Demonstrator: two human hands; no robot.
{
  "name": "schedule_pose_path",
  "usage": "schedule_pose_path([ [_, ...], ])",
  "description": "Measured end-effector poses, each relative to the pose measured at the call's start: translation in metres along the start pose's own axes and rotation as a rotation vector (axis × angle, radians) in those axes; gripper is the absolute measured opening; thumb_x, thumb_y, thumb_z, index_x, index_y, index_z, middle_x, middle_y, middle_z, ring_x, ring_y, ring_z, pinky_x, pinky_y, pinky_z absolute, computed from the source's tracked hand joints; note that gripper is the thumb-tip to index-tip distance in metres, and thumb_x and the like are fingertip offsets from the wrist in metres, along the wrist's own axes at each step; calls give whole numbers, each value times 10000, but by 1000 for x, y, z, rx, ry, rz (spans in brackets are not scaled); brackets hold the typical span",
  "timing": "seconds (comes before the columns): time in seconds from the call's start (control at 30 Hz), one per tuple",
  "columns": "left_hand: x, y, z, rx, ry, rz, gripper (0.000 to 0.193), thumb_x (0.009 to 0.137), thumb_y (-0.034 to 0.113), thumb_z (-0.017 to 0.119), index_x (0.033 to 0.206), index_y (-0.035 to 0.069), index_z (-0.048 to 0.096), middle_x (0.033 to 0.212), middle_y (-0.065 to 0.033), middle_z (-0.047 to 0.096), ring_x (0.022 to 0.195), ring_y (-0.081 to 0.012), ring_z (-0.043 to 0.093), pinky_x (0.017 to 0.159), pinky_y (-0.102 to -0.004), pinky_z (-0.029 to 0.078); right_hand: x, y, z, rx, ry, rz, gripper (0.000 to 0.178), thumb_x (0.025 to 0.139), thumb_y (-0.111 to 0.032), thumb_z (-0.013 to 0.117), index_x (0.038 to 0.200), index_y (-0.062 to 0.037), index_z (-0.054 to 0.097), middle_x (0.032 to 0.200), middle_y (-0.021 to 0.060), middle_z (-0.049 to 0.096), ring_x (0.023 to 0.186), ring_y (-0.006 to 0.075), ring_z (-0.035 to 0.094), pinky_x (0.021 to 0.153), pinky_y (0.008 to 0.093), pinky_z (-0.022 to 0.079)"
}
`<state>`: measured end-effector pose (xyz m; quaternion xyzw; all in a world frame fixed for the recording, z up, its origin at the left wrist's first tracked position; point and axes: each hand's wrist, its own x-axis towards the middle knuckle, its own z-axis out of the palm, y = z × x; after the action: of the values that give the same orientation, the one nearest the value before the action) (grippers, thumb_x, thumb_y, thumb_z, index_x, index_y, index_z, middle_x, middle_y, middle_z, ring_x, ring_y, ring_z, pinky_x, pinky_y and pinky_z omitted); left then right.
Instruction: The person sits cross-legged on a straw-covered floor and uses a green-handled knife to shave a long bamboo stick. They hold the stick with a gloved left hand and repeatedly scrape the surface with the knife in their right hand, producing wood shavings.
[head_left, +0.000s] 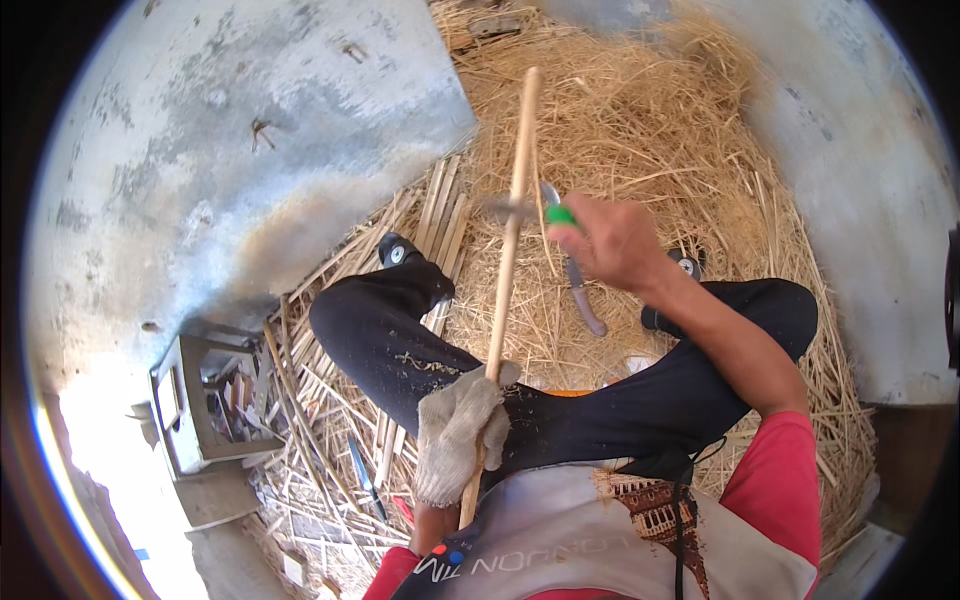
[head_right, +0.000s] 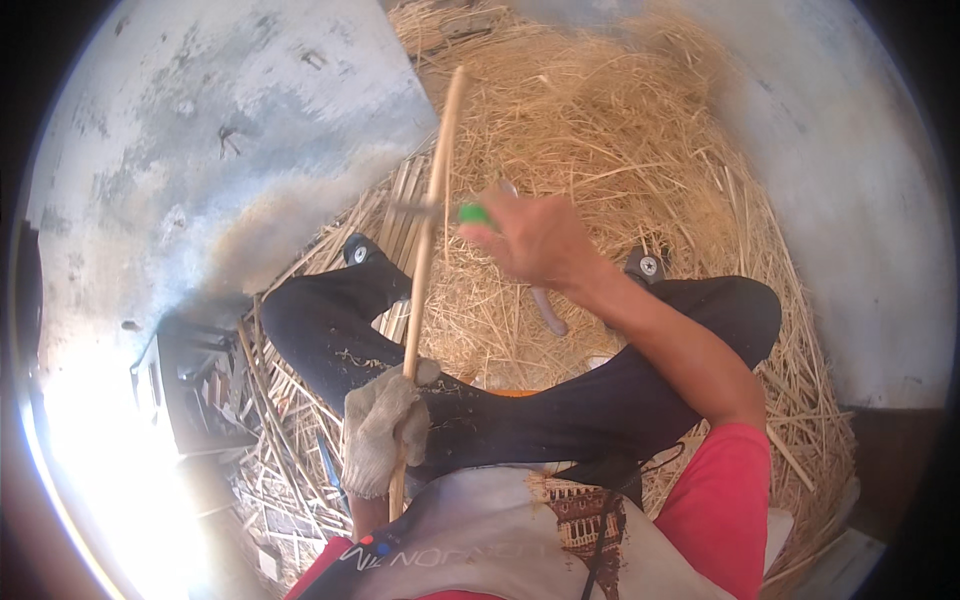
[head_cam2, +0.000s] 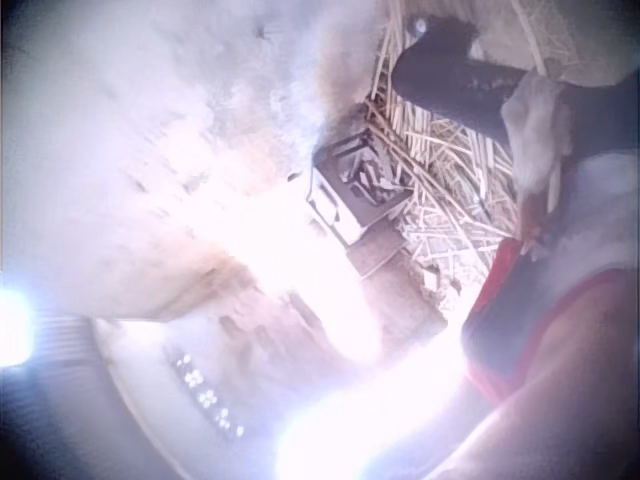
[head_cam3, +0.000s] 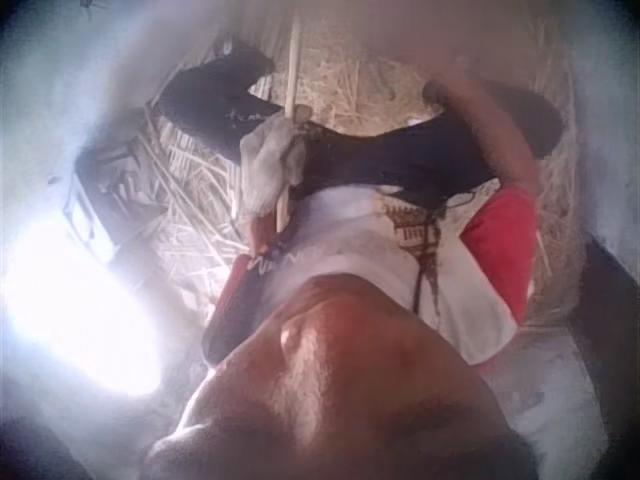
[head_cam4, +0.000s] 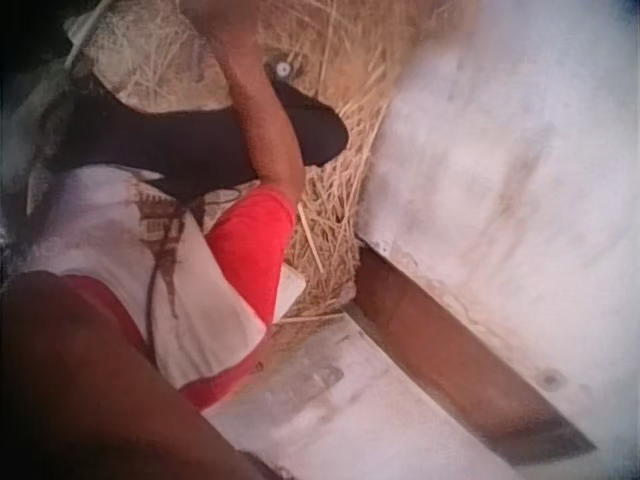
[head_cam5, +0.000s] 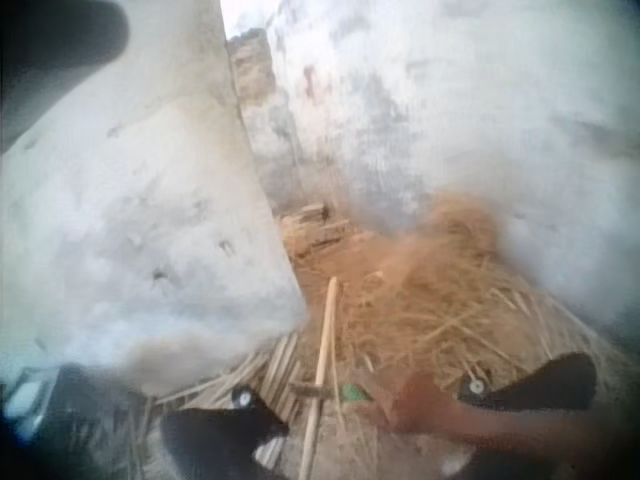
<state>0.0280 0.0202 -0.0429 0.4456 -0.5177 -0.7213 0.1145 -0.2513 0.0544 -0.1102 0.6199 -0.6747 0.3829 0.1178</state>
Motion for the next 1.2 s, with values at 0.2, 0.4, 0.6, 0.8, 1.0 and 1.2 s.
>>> schedule_pose_path([
  [0.2,-5,-5,-1,14,-5,1,402,995,257,562,1155,-102,650,519,-27,488,393,-102,416,380,-241,320,-17,-2,7,99,-235,-276,406,977,-505,571,874,-113,564,643,50,588,473,253,588,411,381,440],
  [0.4,-16,-23,-3,28,-17,-23,403,991,264,586,1121,-110,658,504,-37,503,367,-103,419,348,-246,298,-4,24,-2,-230,-74,-128,438,1009,-505,497,851,-100,551,596,52,543,456,223,562,412,359,432],
  [0.6,-25,-28,0,159,7,-47,419,1003,289,571,1117,-103,664,500,-36,501,371,-98,420,358,-239,294,12,61,2,-404,159,-21,528,1041,-553,401,823,-84,510,563,16,473,409,147,449,377,329,387],
  [0.8,-6,-31,-7,33,-107,-107,408,984,248,569,1178,-103,646,535,-21,493,411,-93,423,406,-250,332,11,39,-17,1144,-538,995,523,1058,-581,354,815,-128,451,597,-73,365,421,37,268,379,210,245],
  [1.0,7,-22,-7,-115,-101,-69,393,971,216,577,1185,-108,638,532,-37,517,396,-106,440,393,-250,339,-23,-18,6,393,-352,72,442,1021,-504,501,927,-74,535,594,90,513,446,269,509,445,398,424],
  [1.2,7,-16,-11,-78,-27,-18,386,977,246,593,1183,-73,662,531,-29,514,397,-99,430,388,-258,324,-37,-51,4,141,-509,-178,404,957,-494,606,873,-106,537,577,76,542,470,296,573,438,421,434],
])
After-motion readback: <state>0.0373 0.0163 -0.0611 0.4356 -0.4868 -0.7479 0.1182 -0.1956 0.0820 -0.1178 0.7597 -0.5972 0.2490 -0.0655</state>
